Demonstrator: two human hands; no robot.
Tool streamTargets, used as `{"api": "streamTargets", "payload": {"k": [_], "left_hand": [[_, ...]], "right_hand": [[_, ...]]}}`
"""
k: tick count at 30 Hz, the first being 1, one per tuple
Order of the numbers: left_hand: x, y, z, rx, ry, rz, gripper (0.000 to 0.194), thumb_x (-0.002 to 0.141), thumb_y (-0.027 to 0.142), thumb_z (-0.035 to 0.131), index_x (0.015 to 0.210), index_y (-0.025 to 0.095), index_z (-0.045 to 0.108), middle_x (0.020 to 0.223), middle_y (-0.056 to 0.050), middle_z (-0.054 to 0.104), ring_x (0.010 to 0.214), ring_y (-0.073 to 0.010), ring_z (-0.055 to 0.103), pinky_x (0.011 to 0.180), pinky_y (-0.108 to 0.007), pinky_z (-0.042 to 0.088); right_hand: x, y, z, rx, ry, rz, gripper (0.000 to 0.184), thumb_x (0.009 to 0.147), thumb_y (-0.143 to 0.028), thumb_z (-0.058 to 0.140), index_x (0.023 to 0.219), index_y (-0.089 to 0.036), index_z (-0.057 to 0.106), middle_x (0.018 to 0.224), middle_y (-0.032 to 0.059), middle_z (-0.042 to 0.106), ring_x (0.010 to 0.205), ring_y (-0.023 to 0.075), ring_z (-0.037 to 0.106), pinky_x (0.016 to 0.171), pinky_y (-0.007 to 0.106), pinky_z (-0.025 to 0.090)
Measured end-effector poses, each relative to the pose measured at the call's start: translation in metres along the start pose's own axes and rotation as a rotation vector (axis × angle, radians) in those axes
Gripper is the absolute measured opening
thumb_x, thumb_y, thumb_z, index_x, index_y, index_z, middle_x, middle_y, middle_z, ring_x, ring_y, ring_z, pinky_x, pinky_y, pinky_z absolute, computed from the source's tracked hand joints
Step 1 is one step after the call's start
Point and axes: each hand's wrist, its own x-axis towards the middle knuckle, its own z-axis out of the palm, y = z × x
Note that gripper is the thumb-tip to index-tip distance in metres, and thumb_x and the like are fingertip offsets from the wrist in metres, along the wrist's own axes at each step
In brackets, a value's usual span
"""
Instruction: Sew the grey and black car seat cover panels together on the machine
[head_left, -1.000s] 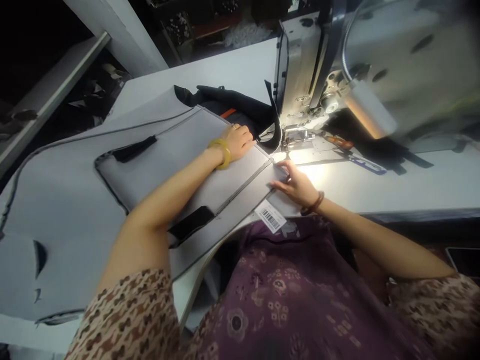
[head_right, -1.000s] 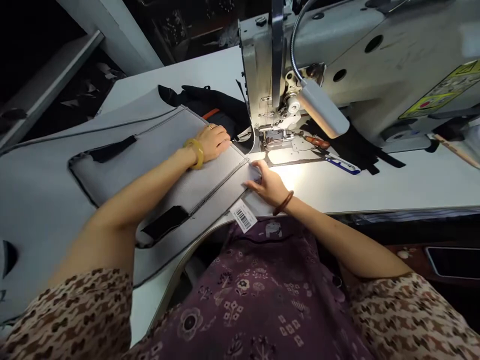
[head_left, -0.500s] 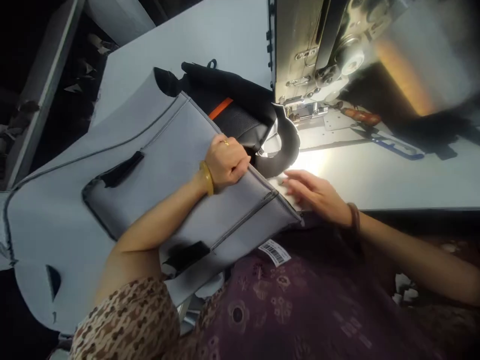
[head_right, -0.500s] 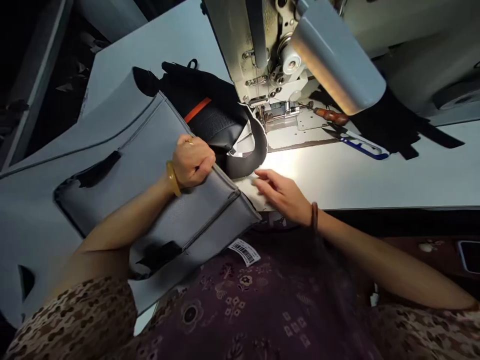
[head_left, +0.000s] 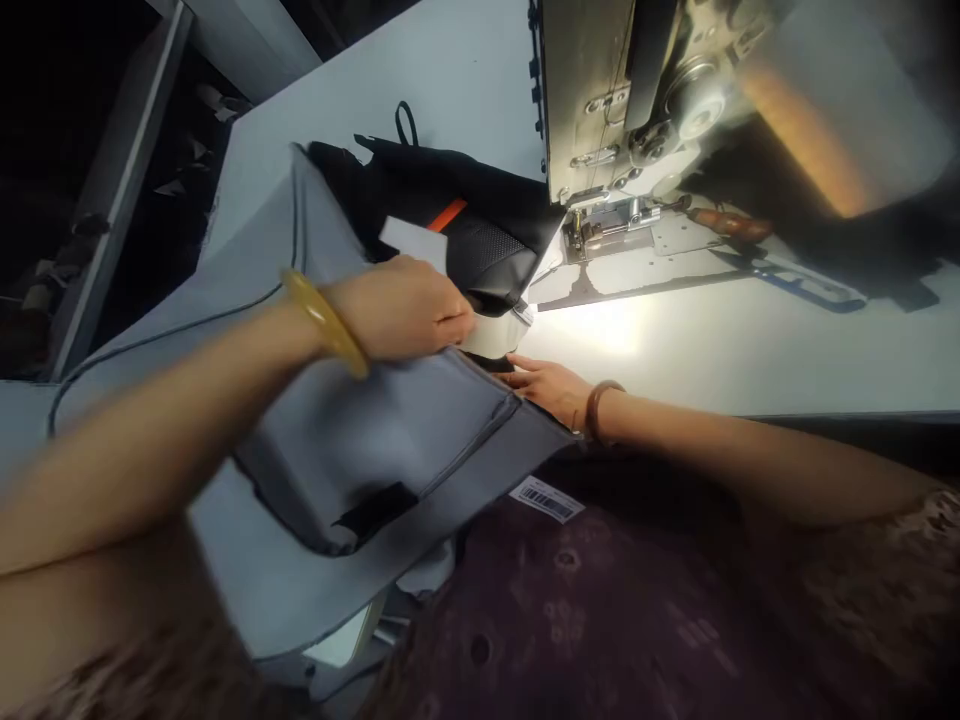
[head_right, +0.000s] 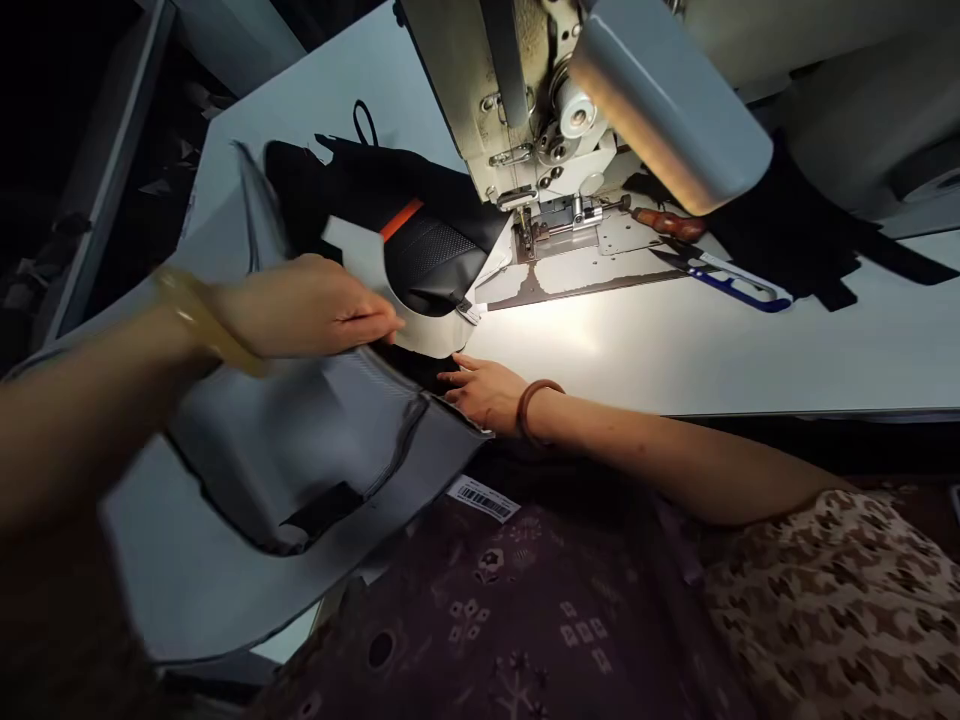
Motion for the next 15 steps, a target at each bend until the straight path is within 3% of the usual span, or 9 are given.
{"api": "streamTargets", "payload": {"k": [3, 5, 6, 8, 11, 13, 15], "left_hand": [[-0.011, -0.004, -0.007, -0.062, -0.484, 0.003, 0.015, 0.072, 0.018, 0.054, 0.074, 0.022, 0.069, 0.064, 0.004, 0.066, 0.056, -0.0114, 0.054, 0.057, -0.023, 0.035], [-0.013, -0.001, 0.007, -0.168, -0.651, 0.001, 0.025, 0.071, 0.014, 0.052, 0.083, 0.025, 0.071, 0.074, 0.004, 0.069, 0.061, -0.0112, 0.057, 0.058, -0.021, 0.037], [-0.012, 0.002, 0.017, -0.19, -0.658, -0.013, 0.028, 0.072, 0.012, 0.05, 0.084, 0.026, 0.071, 0.075, 0.005, 0.07, 0.06, -0.011, 0.058, 0.057, -0.021, 0.037], [-0.007, 0.012, 0.036, -0.116, -0.52, -0.033, 0.027, 0.074, 0.013, 0.049, 0.087, 0.026, 0.069, 0.074, 0.004, 0.069, 0.057, -0.0118, 0.057, 0.054, -0.022, 0.038], [0.007, 0.029, 0.047, 0.201, -0.117, 0.065, 0.02, 0.075, 0.017, 0.053, 0.09, 0.02, 0.065, 0.079, -0.003, 0.067, 0.068, -0.0182, 0.06, 0.058, -0.027, 0.042], [0.017, 0.034, 0.043, 0.365, 0.144, 0.191, 0.025, 0.077, 0.016, 0.053, 0.1, 0.016, 0.062, 0.099, -0.01, 0.065, 0.09, -0.0247, 0.06, 0.073, -0.034, 0.046], [0.029, 0.035, 0.035, 0.467, 0.327, 0.235, 0.039, 0.079, 0.015, 0.053, 0.118, 0.017, 0.054, 0.124, -0.013, 0.054, 0.112, -0.0308, 0.05, 0.088, -0.044, 0.042]], "right_hand": [[-0.01, 0.004, -0.02, -0.152, -0.084, -0.075, 0.023, 0.085, -0.015, 0.051, 0.103, -0.02, 0.066, 0.113, 0.0044, 0.066, 0.123, 0.0248, 0.048, 0.111, 0.053, 0.026], [-0.021, 0.008, -0.035, -0.197, -0.077, -0.059, 0.025, 0.087, -0.014, 0.047, 0.104, -0.019, 0.065, 0.112, 0.0054, 0.066, 0.121, 0.0245, 0.05, 0.109, 0.053, 0.028], [-0.027, 0.009, -0.042, -0.222, -0.066, -0.043, 0.026, 0.088, -0.013, 0.044, 0.102, -0.018, 0.065, 0.11, 0.0063, 0.067, 0.121, 0.0242, 0.05, 0.109, 0.052, 0.029], [-0.037, 0.011, -0.054, -0.28, -0.051, -0.036, 0.027, 0.089, -0.012, 0.04, 0.096, -0.017, 0.065, 0.107, 0.0074, 0.067, 0.121, 0.0241, 0.05, 0.108, 0.051, 0.031], [-0.043, 0.01, -0.066, -0.35, -0.069, -0.102, 0.026, 0.089, -0.011, 0.039, 0.09, -0.016, 0.064, 0.104, 0.0083, 0.067, 0.122, 0.0259, 0.048, 0.106, 0.051, 0.032], [-0.043, 0.01, -0.068, -0.394, -0.108, -0.156, 0.025, 0.088, -0.01, 0.04, 0.093, -0.016, 0.064, 0.103, 0.0087, 0.067, 0.122, 0.0276, 0.048, 0.104, 0.053, 0.033], [-0.043, 0.011, -0.067, -0.425, -0.141, -0.2, 0.025, 0.089, -0.012, 0.04, 0.098, -0.016, 0.064, 0.106, 0.0093, 0.066, 0.121, 0.0288, 0.049, 0.1, 0.053, 0.036]]}}
